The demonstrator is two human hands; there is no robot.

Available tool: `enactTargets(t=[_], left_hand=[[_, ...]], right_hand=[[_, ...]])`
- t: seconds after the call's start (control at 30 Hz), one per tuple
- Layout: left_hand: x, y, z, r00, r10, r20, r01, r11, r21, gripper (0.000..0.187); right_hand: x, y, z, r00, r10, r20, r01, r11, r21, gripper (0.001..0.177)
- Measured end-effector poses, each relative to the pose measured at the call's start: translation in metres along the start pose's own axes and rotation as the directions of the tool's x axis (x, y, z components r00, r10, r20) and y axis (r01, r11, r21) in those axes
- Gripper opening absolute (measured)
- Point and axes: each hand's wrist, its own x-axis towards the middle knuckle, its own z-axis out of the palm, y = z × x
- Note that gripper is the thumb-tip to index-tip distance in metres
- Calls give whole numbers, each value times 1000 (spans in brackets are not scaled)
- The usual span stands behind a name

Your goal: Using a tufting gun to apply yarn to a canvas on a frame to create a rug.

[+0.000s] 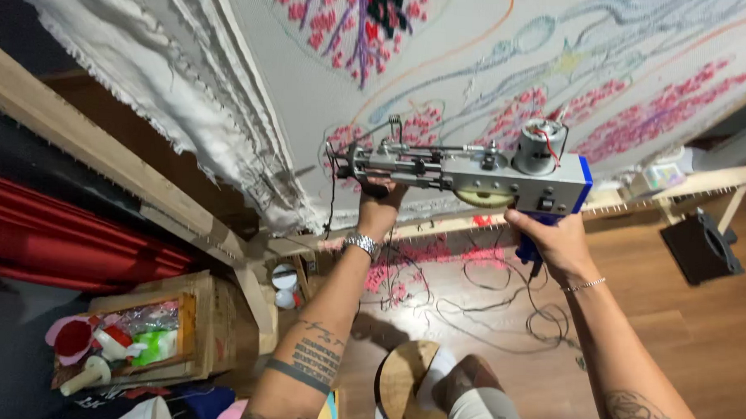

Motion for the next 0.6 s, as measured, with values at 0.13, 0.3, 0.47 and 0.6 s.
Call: enactTargets(t=[0.13, 0.3, 0.47, 0.6], left_hand=[[12, 41, 15, 977, -214, 13, 210, 968, 136, 27], [30, 112, 42, 922, -385, -29, 385, 910, 151, 22], [49, 138, 60, 919, -392, -29, 393, 914, 100, 25], [58, 155, 77, 877, -480, -28, 480, 869, 122, 18]], right_hand=[[24, -6, -11, 993, 121, 16, -121, 992, 19, 22], [66, -29, -29, 989, 55, 140, -64, 996, 62, 21], [94, -61, -43, 983, 69, 170, -82, 994, 71, 22], [106, -58, -65, 983, 76, 165, -86, 995, 52, 24]])
